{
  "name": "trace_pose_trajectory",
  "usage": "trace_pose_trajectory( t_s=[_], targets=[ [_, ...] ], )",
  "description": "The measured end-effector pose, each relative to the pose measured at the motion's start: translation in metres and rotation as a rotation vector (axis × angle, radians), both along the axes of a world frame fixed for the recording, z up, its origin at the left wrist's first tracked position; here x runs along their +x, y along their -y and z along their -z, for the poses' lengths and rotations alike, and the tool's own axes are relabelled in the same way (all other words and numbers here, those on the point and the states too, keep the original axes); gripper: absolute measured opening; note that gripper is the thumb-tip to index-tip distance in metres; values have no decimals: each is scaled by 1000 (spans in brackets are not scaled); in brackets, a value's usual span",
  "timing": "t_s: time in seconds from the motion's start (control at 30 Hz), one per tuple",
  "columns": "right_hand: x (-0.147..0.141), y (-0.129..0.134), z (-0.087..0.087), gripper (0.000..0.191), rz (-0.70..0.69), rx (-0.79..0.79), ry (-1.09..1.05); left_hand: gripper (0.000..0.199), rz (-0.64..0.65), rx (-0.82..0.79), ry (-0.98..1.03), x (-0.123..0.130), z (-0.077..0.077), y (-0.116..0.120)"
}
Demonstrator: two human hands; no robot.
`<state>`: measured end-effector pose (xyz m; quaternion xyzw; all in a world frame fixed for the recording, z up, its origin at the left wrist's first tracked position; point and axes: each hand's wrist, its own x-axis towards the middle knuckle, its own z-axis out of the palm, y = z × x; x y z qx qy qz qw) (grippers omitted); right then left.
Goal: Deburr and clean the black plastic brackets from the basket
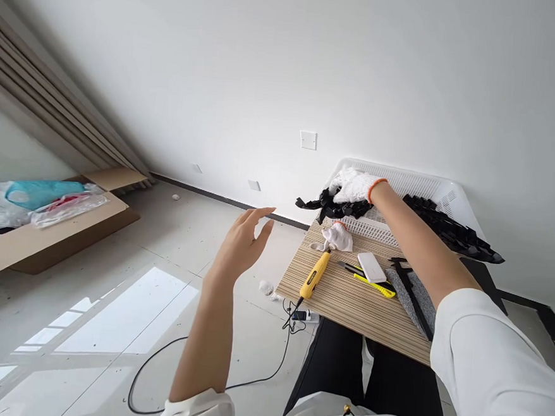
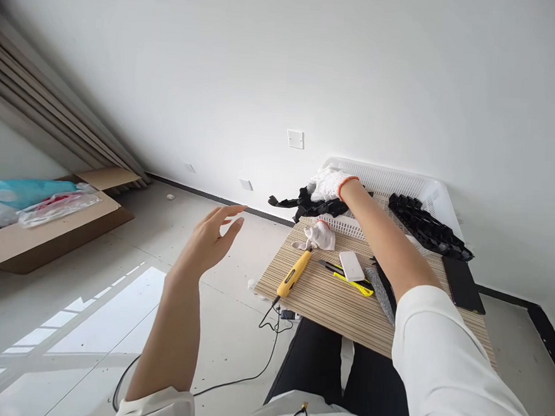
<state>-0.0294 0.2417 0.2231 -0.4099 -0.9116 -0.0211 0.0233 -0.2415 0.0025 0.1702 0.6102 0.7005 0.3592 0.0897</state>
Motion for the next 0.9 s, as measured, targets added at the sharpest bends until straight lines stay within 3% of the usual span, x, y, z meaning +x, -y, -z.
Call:
trace_pose_trajectory(
  t_s=[0.17,0.43,0.6,0.7,0.8,0.9],
  targets=[
    [-8,10,7,31,-1,-22,153,42,26,-19,31,2,5,-2],
    [0,17,6,41,-1,184,142,40,12,16,32,3,1,5],
    [23,7,5,36,105,248,-123,38,52,25,39,13,-2,9],
    [41,13,-6,34,172,300,-318,37,69,53,40,21,-3,12],
    [71,41,-31,26,142,429,-558,35,101,85,41,27,-7,18],
    [115,89,-53,19,62,660,-869,33,118,127,61,33,-14,26]
  ],
)
